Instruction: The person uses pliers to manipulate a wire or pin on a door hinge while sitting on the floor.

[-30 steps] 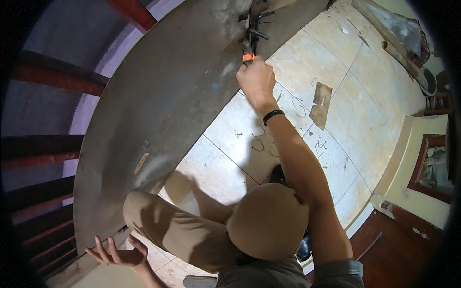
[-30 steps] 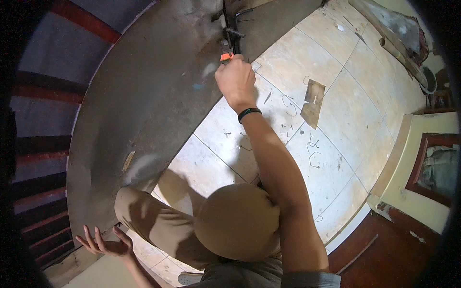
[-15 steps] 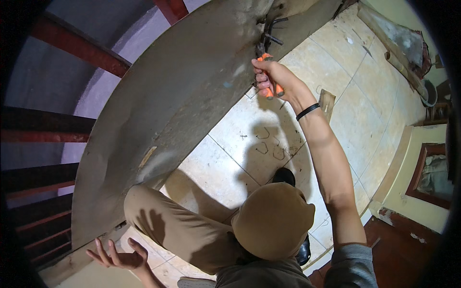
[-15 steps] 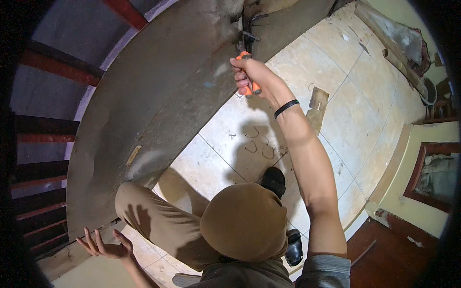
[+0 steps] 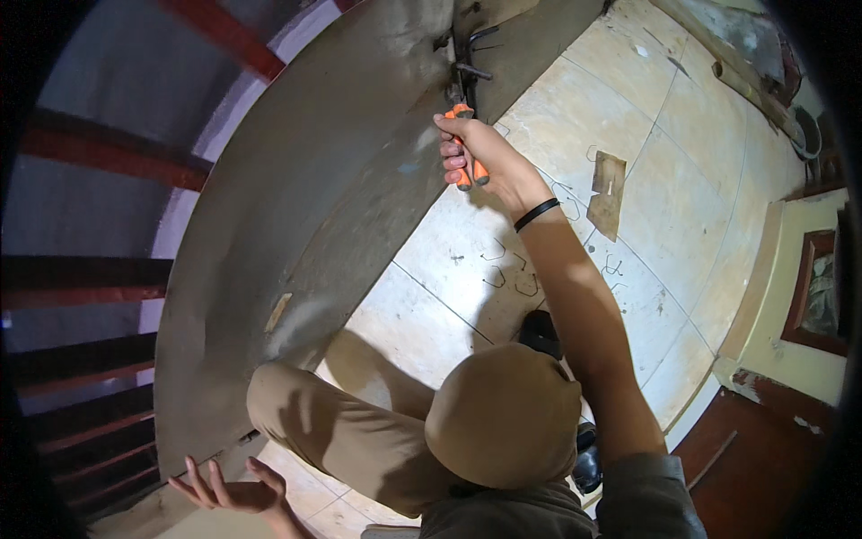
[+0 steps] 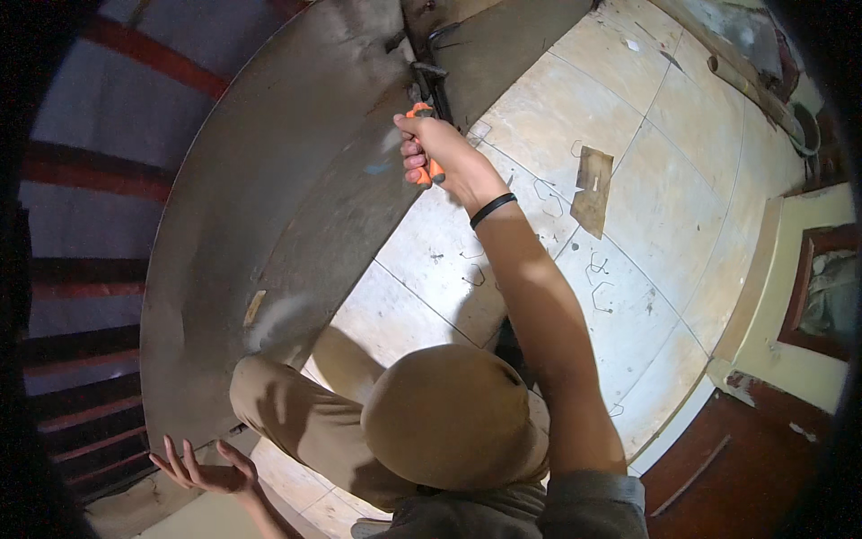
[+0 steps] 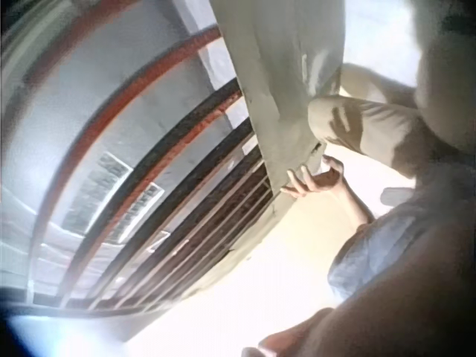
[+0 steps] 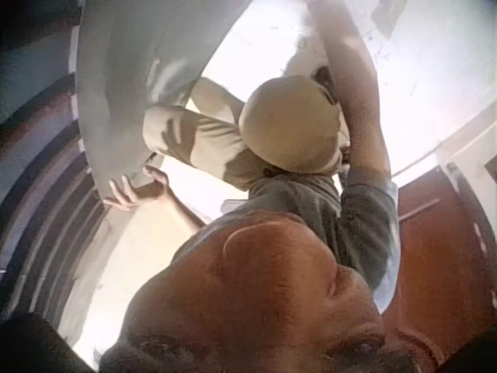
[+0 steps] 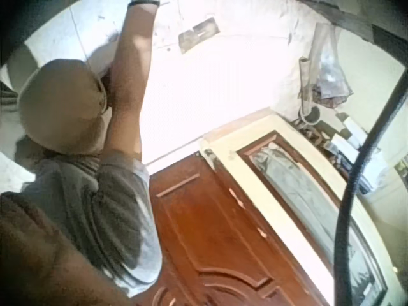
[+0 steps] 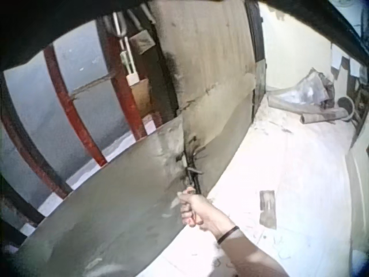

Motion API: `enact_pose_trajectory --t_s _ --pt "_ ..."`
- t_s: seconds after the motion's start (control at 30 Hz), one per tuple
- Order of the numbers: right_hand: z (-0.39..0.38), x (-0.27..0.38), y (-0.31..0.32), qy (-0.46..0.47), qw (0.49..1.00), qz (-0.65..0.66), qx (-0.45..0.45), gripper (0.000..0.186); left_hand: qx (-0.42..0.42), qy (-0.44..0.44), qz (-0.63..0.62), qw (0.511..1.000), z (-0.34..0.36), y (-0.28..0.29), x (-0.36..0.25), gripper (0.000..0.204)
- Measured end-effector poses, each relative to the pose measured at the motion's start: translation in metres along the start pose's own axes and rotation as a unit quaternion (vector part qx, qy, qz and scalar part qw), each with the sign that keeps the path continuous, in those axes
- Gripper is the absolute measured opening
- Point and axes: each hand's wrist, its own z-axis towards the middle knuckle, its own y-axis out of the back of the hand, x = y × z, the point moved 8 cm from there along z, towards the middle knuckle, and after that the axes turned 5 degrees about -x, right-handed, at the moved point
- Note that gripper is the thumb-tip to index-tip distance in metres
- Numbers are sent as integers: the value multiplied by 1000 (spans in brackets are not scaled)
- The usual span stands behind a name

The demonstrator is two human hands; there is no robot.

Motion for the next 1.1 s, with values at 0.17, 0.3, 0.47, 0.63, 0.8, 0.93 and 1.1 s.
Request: enact_pose_trajectory --t_s 0.17,0.3,0.47,0.63,0.8,0.93,1.1 --pt "-6 8 -1 -53 979 105 167 32 -13 -34 -26 999 20 1 -20 43" --pt "0 -2 -8 -61 933 214 284 33 -9 -54 -17 998 46 -9 -43 44" --pt "3 -12 -5 -52 911 252 323 34 -11 -128 33 991 108 -41 -79 51" --pt "15 13 30 135 954 -264 -39 26 10 -217 104 971 195 -71 -105 53" --pt "-4 38 44 290 852 -398 -179 33 40 -255 147 955 278 -96 -135 59" --pt "1 30 43 213 928 -279 -125 26 80 -279 214 933 320 -113 -116 69" --pt "-8 -2 -2 -105 921 266 265 29 110 -297 178 932 339 -116 -90 78"
